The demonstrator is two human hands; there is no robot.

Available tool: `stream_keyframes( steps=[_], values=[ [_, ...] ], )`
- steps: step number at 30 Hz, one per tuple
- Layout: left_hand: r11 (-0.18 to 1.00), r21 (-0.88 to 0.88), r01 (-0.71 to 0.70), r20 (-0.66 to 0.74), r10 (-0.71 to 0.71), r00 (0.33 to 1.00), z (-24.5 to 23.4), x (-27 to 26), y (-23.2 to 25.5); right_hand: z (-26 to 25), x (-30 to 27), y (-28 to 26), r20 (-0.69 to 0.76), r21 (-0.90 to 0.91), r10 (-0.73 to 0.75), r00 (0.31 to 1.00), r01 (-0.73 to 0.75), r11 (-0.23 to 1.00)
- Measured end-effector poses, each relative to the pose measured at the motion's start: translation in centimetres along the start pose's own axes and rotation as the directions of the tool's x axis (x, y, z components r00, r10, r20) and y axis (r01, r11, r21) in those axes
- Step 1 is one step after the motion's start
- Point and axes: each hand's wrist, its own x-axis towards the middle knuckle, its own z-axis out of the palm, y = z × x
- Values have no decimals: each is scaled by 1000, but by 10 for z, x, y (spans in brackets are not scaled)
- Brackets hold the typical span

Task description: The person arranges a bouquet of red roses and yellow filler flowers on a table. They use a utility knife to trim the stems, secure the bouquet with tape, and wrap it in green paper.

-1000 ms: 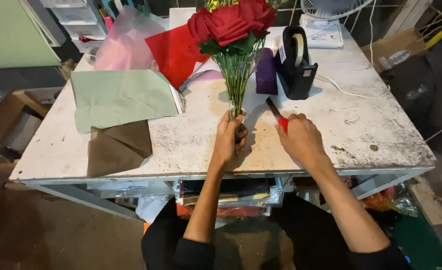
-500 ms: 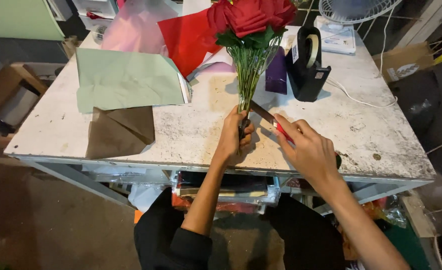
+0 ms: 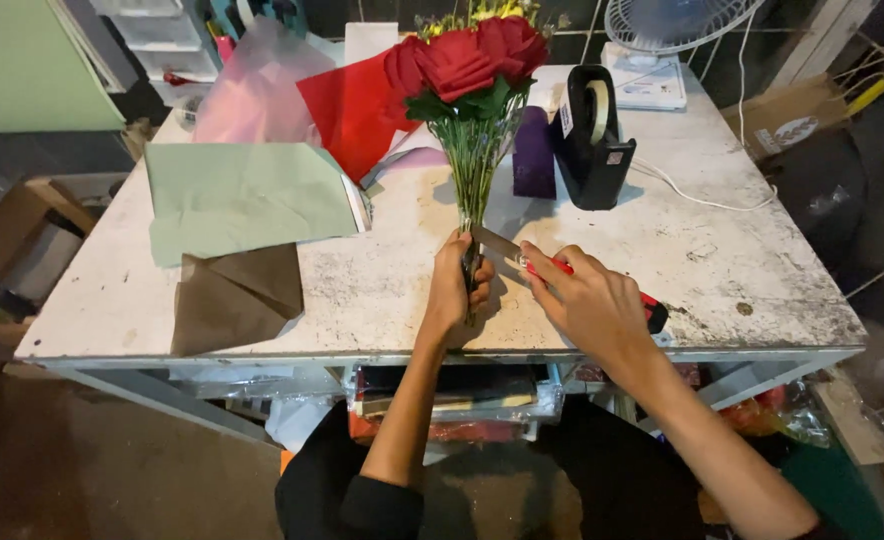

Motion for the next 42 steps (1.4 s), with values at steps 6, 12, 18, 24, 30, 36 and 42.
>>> stream_keyframes(
  steps=[6,12,18,24,30,36,42],
  values=[
    [998,-19,67,-55,-68,996,25,-30,37,17,-2,7,-41,-54,-28,999,26,998],
    [998,57,11,-65,-7,998,18,-20,27,30,-6,5,-151,-158,-55,987,30,987],
    [999,39,20,-120,-15,993,27,-26,31,36,-9,5,-201,-155,-28,979,-3,988],
    [997,69,28,-117,-20,993,23,-23,27,38,-5,-4,-282,-149,1,959,-44,988],
    [1000,7,29,-172,-27,985,21,-18,23,51,-1,-11,-309,-128,11,951,-53,990],
    [999,7,45,-161,-43,986,31,-34,43,47,1,-20,-227,-16,118,967,-125,992],
    [999,4,38,-175,-37,984,25,-25,33,55,1,-29,-267,18,174,948,-175,984]
  ],
)
